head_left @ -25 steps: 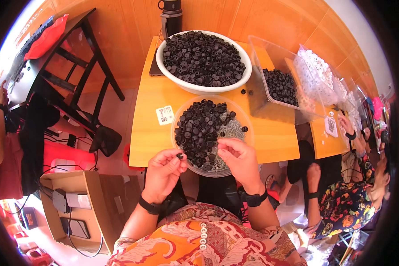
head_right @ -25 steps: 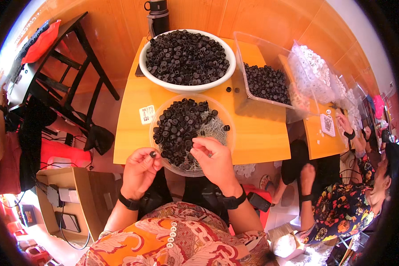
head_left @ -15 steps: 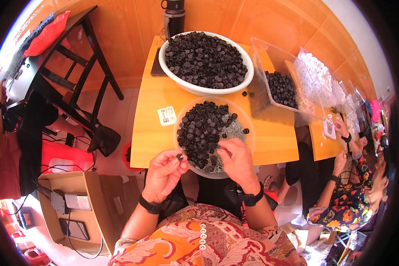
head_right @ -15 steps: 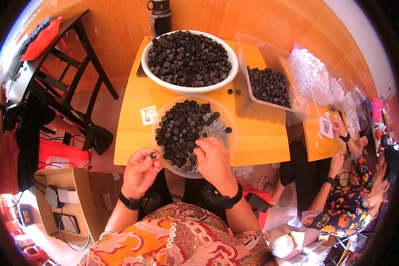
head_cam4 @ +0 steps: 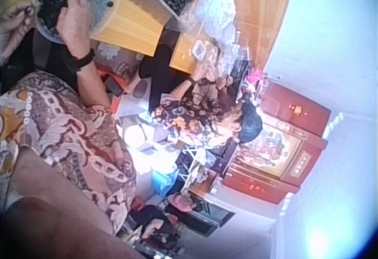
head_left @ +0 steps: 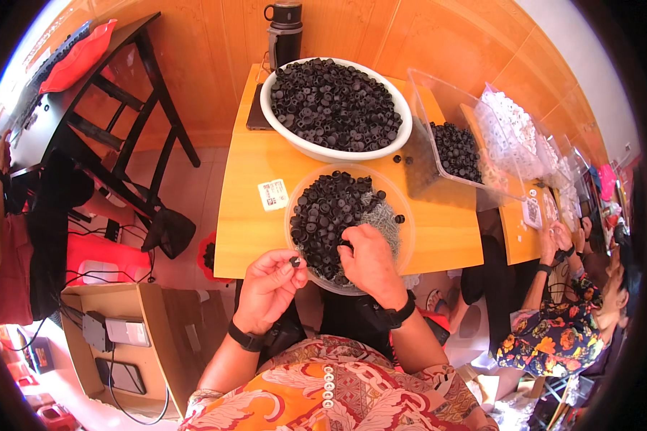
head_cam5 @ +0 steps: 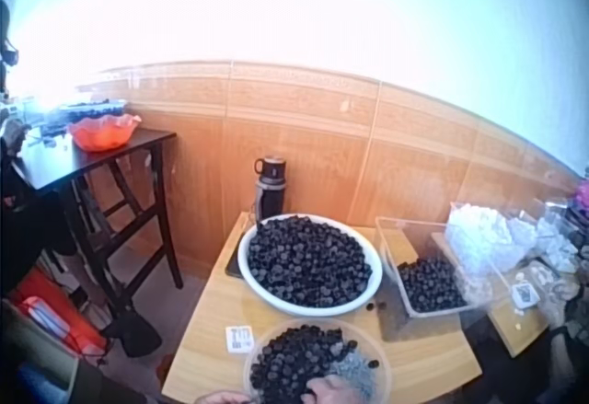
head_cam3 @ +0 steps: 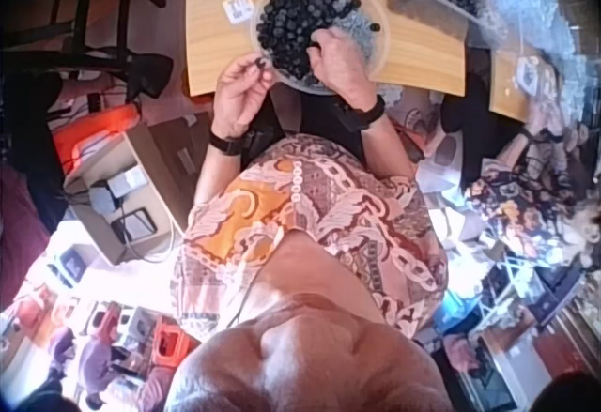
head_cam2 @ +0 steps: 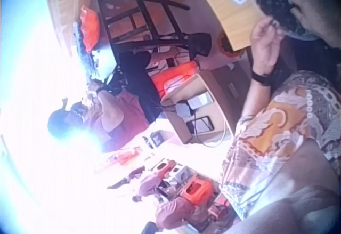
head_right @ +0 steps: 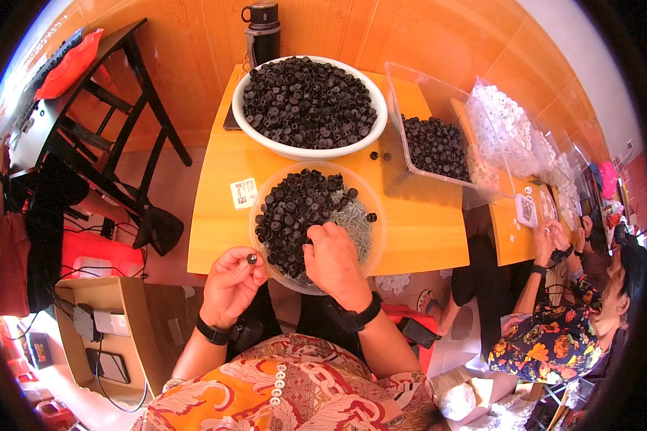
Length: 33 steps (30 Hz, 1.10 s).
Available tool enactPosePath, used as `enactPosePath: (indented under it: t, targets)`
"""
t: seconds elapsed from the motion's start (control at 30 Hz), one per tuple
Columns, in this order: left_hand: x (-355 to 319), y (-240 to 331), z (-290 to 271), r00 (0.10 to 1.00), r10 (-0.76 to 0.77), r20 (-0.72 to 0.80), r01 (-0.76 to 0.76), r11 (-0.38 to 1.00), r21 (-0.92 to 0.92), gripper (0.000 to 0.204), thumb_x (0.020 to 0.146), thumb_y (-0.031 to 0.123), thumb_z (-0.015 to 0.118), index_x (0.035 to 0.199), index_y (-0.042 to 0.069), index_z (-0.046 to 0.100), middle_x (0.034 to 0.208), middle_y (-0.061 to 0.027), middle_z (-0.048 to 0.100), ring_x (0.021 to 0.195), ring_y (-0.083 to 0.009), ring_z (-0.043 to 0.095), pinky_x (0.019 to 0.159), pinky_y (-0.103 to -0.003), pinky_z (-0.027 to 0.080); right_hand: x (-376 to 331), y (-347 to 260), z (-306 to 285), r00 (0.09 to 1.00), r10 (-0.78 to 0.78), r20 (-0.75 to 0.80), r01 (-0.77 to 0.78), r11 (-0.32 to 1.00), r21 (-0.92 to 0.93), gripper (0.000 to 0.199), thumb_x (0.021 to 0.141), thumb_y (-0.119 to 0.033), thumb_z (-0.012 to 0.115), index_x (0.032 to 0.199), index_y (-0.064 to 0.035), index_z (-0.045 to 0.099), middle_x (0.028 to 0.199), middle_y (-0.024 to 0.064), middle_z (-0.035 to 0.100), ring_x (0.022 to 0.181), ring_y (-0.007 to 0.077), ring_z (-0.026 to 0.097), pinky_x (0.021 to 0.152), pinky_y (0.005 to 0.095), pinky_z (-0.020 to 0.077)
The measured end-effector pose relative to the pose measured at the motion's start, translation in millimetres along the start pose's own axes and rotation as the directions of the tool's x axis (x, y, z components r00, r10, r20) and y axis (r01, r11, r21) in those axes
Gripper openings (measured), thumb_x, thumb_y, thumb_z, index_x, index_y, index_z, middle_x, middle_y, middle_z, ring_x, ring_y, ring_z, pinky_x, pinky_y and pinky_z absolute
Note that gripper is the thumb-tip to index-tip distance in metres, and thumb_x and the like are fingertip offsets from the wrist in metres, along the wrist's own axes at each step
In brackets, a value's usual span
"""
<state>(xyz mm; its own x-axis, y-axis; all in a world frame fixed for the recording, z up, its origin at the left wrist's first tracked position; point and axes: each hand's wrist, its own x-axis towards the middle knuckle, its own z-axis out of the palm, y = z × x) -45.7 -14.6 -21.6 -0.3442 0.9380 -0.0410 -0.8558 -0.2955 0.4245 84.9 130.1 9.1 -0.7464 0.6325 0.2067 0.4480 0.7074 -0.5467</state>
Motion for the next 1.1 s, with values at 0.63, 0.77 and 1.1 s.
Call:
enactPosePath:
  t: [0.63,0.77,1.1]
  targets:
    - [-0.8,-12.6,23.5,0.999,0.032,0.043,-0.038,0.990,0.136,0.020,0.083,0.001,0.058,0.102,-0.001,0.056,0.092,-0.0127,0.061,0.077,-0.0178,0.058,0.069,-0.028,0.048,-19.7,-15.5,-24.5,0.982,0.181,0.054,-0.175,0.762,0.623,0.018,0.076,0.000,0.064,0.094,0.0006,0.060,0.084,0.0064,0.054,0.072,0.0119,0.052,0.063,0.0223,0.0426]
    - [1.9,-17.6,34.1,0.995,-0.062,0.077,0.053,0.993,0.110,0.019,0.083,0.000,0.058,0.102,-0.001,0.057,0.091,-0.0124,0.062,0.077,-0.0184,0.058,0.068,-0.028,0.048,-31.4,-29.1,-25.6,0.992,0.124,-0.039,-0.068,0.753,0.654,0.020,0.077,0.000,0.063,0.097,0.0005,0.061,0.086,0.0099,0.058,0.072,0.0144,0.055,0.063,0.0234,0.0446]
    - [1.2,-25.6,36.8,0.992,-0.122,0.039,0.120,0.991,0.053,0.020,0.083,-0.002,0.056,0.103,-0.001,0.057,0.090,-0.0137,0.062,0.075,-0.0190,0.059,0.067,-0.028,0.049,-50.6,-35.2,-31.0,0.983,-0.026,-0.183,0.114,0.864,0.490,0.027,0.081,0.006,0.055,0.108,0.0017,0.059,0.096,0.0146,0.059,0.077,0.0169,0.061,0.066,0.0244,0.0494]
